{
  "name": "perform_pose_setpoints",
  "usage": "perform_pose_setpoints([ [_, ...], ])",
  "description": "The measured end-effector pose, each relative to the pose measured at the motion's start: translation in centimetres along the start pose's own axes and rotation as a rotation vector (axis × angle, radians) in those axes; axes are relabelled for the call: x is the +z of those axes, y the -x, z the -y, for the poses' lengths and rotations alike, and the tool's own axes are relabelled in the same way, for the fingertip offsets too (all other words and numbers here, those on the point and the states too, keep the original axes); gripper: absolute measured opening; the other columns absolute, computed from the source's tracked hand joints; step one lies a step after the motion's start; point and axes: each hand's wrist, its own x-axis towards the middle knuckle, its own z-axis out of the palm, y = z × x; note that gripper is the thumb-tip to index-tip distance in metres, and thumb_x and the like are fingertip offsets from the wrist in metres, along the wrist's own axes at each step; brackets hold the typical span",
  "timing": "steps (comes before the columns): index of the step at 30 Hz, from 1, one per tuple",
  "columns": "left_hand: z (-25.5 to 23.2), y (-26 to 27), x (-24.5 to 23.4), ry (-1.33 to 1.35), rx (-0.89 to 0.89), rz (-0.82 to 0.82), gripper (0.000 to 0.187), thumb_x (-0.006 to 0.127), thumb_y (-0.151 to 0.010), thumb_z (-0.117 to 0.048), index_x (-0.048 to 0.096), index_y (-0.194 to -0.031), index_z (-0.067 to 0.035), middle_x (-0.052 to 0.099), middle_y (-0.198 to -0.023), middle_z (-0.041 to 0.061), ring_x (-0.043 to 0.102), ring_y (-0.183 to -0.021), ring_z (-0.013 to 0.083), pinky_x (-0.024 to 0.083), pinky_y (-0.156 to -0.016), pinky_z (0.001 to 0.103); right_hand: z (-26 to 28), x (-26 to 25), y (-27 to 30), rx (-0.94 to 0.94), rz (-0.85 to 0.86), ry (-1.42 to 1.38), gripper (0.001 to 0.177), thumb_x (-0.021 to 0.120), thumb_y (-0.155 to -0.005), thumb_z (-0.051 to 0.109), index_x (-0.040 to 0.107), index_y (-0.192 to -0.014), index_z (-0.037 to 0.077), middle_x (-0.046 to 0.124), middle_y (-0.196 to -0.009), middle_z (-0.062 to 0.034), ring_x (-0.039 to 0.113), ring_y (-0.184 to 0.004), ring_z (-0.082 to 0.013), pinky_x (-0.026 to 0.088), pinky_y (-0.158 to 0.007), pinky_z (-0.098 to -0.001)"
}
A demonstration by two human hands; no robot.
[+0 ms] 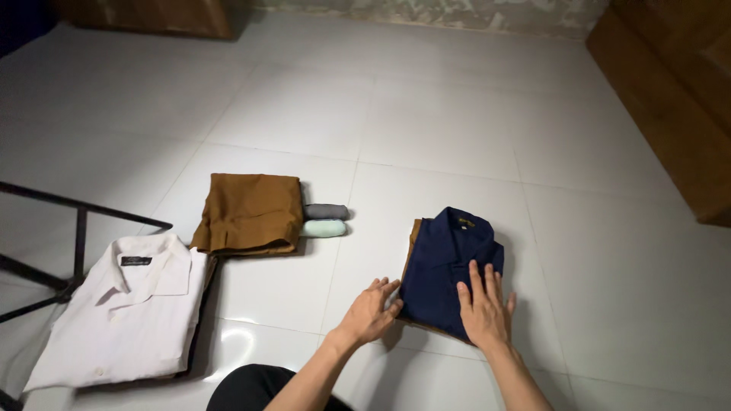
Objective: The person folds a white shirt, a brown shirt, and a blue shirt on a tiled floor. They smooth each garment, fold the sleeves and body, and stack the folded shirts into a neat pile.
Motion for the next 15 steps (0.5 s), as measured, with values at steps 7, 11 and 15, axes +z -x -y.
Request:
perform_pose_setpoints([
  [7,-4.4,1.5,2.2,-0.1,0.242,-0.104,0.074,0.066,-0.088,-0.022,0.037,-0.153,-0.002,0.031,-0.161,0.026,0.023,-0.152,0.0417,0.018,-0.121,0.057,3.2,-4.1,3.2,-0.388,-0.229,-0.235,0.053,0.05,-0.101,0.031,0.051,-0.148,0.007,0.043,-0.158,-0.0209,0.034,-0.15,-0.0391,0.025,-0.122,-0.0527],
  [11,-5.3,0.9,2.7,-0.189,0.155,0.014,0.09,0.071,-0.087,-0.028,0.021,-0.157,-0.003,0.016,-0.164,0.024,0.015,-0.153,0.0435,0.013,-0.119,0.061,4.6,-5.6,3.7,-0.592,-0.039,-0.126,0.054,0.051,-0.099,0.026,0.048,-0.151,0.008,0.035,-0.162,-0.0211,0.029,-0.152,-0.0378,0.019,-0.123,-0.0521],
  [15,-4.8,0.1,1.8,-0.148,0.025,0.154,0.095,0.07,-0.084,-0.027,0.014,-0.16,-0.01,0.008,-0.168,0.017,0.017,-0.152,0.0454,0.02,-0.119,0.06,4.7,-6.3,1.2,-0.548,0.136,-0.051,0.056,0.055,-0.1,0.032,0.046,-0.151,0.013,0.026,-0.164,-0.0186,0.021,-0.152,-0.0367,0.014,-0.12,-0.0539],
])
